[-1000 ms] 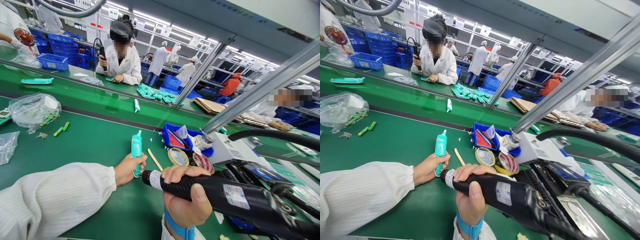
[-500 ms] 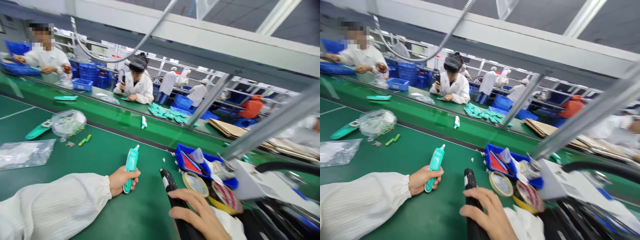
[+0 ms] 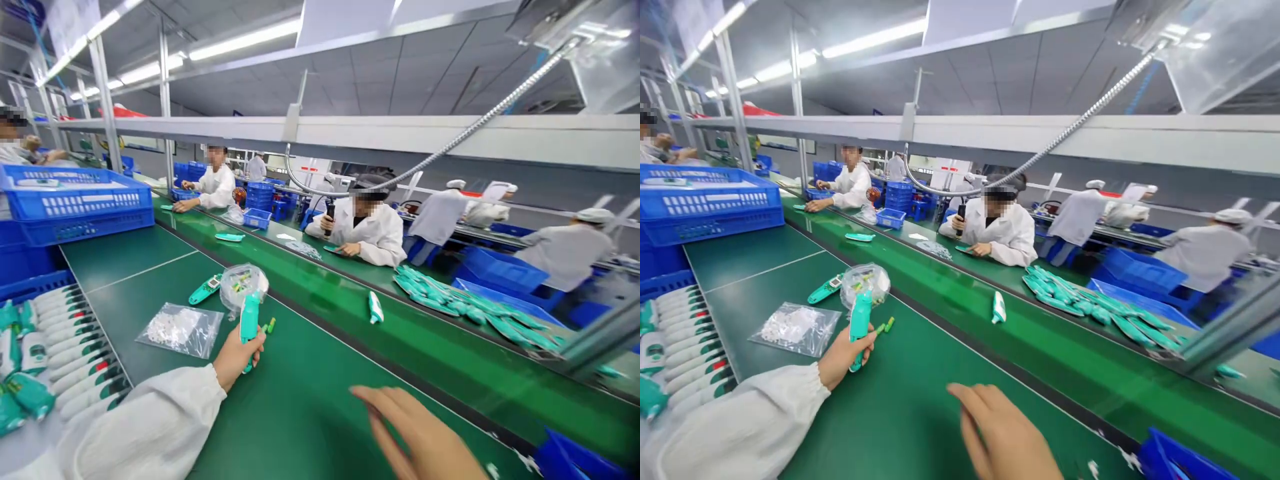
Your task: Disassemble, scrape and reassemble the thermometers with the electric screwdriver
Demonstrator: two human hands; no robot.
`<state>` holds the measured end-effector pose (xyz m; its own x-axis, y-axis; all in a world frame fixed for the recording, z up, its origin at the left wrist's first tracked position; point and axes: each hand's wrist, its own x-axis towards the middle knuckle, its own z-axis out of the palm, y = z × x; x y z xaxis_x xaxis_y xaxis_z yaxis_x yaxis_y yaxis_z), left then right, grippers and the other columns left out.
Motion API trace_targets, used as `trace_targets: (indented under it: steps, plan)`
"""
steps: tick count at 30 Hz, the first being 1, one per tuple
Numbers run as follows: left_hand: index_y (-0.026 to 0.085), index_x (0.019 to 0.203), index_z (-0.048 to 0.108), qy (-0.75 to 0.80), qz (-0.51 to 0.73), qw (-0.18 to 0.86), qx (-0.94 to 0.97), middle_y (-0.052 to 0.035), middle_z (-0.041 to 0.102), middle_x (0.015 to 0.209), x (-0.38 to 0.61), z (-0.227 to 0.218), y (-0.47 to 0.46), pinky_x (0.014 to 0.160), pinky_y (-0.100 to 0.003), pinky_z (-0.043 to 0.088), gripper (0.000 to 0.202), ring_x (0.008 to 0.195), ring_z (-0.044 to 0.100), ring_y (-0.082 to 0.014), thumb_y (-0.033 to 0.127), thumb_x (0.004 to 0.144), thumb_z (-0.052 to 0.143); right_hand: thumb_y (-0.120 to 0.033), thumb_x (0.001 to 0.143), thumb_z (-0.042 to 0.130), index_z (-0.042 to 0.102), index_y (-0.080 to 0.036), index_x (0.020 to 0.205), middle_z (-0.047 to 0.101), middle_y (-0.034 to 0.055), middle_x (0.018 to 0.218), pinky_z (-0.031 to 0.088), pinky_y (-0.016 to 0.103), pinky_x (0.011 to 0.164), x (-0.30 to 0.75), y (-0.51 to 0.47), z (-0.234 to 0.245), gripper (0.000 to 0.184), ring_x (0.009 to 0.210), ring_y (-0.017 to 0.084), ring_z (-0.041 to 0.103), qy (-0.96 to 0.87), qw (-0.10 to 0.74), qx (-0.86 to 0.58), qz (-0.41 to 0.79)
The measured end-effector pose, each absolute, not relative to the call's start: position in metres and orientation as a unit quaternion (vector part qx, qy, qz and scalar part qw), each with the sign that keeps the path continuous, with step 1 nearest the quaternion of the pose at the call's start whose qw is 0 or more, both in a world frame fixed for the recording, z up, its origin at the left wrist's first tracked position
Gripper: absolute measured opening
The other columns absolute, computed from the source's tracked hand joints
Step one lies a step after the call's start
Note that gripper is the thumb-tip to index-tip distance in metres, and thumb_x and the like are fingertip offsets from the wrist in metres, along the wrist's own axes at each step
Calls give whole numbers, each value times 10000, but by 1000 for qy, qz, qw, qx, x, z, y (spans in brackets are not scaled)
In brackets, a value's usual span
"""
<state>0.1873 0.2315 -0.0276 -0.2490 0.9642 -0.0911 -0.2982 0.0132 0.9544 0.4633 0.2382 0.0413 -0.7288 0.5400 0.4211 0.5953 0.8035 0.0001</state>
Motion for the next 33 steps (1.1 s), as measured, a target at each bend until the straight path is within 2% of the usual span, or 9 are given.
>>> trace_targets:
  steps: [2,4,7,9,13,16,22,29,33]
  plan:
    - [174,837,420,491,646,490,319,60,456,568,180,-28,236,409,-184,336,427,447,415,-61,468,613,632,-229,819,430,565,-254,1046,634,35,896,482,280,727,396,265,34,266,825,173,595,-920,183,-345,-25]
    - [173,837,416,482,664,479,312,55,457,576,179,-27,239,413,-191,338,432,452,420,-66,488,620,616,-235,801,463,536,-198,1112,606,82,1007,455,311,811,337,294,17,322,929,199,566,-905,195,-378,-10]
    - [172,828,428,470,672,484,307,47,464,571,181,-25,241,412,-196,331,429,446,422,-71,483,617,633,-252,803,469,511,-106,1139,568,174,1055,450,386,779,279,326,-13,369,960,269,540,-888,213,-406,-24]
    - [175,792,435,454,674,497,304,42,466,565,182,-23,242,410,-197,324,404,442,417,-71,473,619,647,-227,788,484,553,-125,1059,567,172,1046,446,407,738,263,334,-30,298,946,291,532,-883,214,-417,-32]
    - [176,803,450,434,682,506,301,43,464,570,183,-22,239,421,-199,332,415,453,416,-73,493,624,650,-180,791,470,577,-158,841,583,113,894,431,375,691,268,328,-50,120,844,257,530,-874,210,-436,-52]
    - [168,846,460,436,683,506,297,43,475,583,184,-25,235,433,-205,341,454,468,431,-79,511,619,651,-207,828,437,554,-157,770,570,99,820,427,358,685,282,314,-55,140,794,238,518,-870,201,-445,-65]
    - [166,860,462,482,646,481,345,58,457,543,194,-36,230,434,-213,357,479,464,430,-88,522,603,653,-317,796,527,547,-181,747,576,67,758,439,351,695,305,282,-57,146,786,242,523,-877,187,-438,-66]
    - [153,849,481,539,569,472,404,42,500,541,201,-54,224,426,-237,370,541,453,463,-119,489,500,722,-172,753,555,571,-120,852,599,135,851,437,368,722,333,236,-60,113,884,278,526,-816,226,-529,-60]
    - [154,839,506,523,534,516,420,36,513,555,221,-49,218,455,-251,390,548,478,480,-131,494,476,735,-162,713,591,577,-130,804,596,113,794,421,378,704,369,220,-58,98,832,272,531,-788,244,-563,-50]
